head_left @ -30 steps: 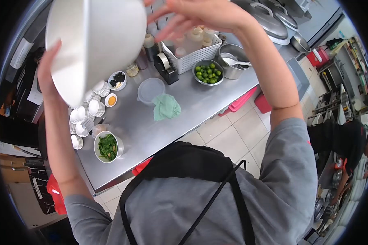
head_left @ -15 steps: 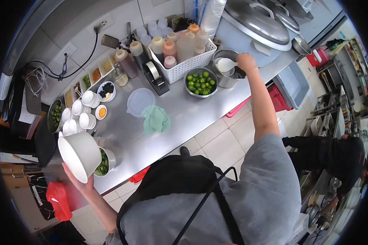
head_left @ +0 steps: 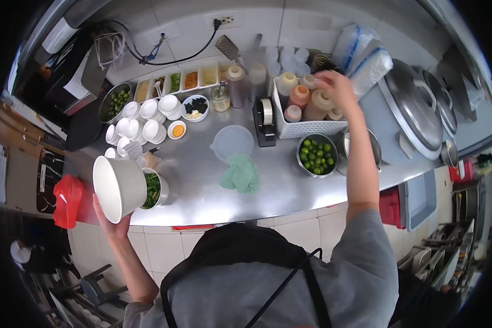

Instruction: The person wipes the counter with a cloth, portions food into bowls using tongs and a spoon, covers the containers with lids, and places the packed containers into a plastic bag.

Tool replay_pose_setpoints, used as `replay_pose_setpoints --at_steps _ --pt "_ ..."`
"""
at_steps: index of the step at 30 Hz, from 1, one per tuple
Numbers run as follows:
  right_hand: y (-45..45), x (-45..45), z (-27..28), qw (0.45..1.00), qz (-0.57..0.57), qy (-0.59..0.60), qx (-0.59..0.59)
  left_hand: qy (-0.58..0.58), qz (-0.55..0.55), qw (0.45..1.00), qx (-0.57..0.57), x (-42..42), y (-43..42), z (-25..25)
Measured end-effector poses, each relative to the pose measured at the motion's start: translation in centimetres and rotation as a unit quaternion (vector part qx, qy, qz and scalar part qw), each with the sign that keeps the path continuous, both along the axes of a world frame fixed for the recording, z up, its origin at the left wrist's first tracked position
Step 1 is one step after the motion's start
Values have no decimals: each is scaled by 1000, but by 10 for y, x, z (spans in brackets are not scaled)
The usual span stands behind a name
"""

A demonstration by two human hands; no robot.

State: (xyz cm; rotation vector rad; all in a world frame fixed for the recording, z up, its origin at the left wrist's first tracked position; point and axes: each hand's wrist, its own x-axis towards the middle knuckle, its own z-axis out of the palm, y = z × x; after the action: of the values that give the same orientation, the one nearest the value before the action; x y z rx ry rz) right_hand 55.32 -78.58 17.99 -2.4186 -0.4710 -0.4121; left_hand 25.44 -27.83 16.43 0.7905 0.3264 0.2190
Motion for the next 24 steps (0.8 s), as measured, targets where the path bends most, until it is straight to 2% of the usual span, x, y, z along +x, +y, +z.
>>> replay_pose_setpoints --at_steps 4,7,9,10,12,13,14,16,17,19,24 --pt "90 91 -8 990 56 -82 -104 60 92 994 8 -28 -3 4" --pt "143 169 -36 984 44 -78 -153 72 164 984 -5 -59 -2 8" --pt "174 202 -46 976 -10 70 -207 83 227 970 -3 -81 -4 11" --pt "184 207 -52 977 -3 65 -205 79 235 969 -2 -95 -3 7" --pt "199 212 -64 977 93 23 -189 56 247 967 16 -121 4 -2" --pt "201 223 -76 965 162 -2 -207 76 297 952 4 -124 -3 2" --pt "201 229 -76 964 166 -4 -206 75 301 951 5 -131 -2 1" --pt "199 237 -77 938 41 52 -339 88 323 942 10 -149 1 -4" --pt "193 242 -73 938 42 51 -339 90 331 939 23 -155 2 -6" --pt "181 246 -62 916 -24 -3 -401 93 343 934 16 -160 3 -10" --pt "208 228 -51 916 -26 -55 -396 89 326 941 21 -151 7 -18"
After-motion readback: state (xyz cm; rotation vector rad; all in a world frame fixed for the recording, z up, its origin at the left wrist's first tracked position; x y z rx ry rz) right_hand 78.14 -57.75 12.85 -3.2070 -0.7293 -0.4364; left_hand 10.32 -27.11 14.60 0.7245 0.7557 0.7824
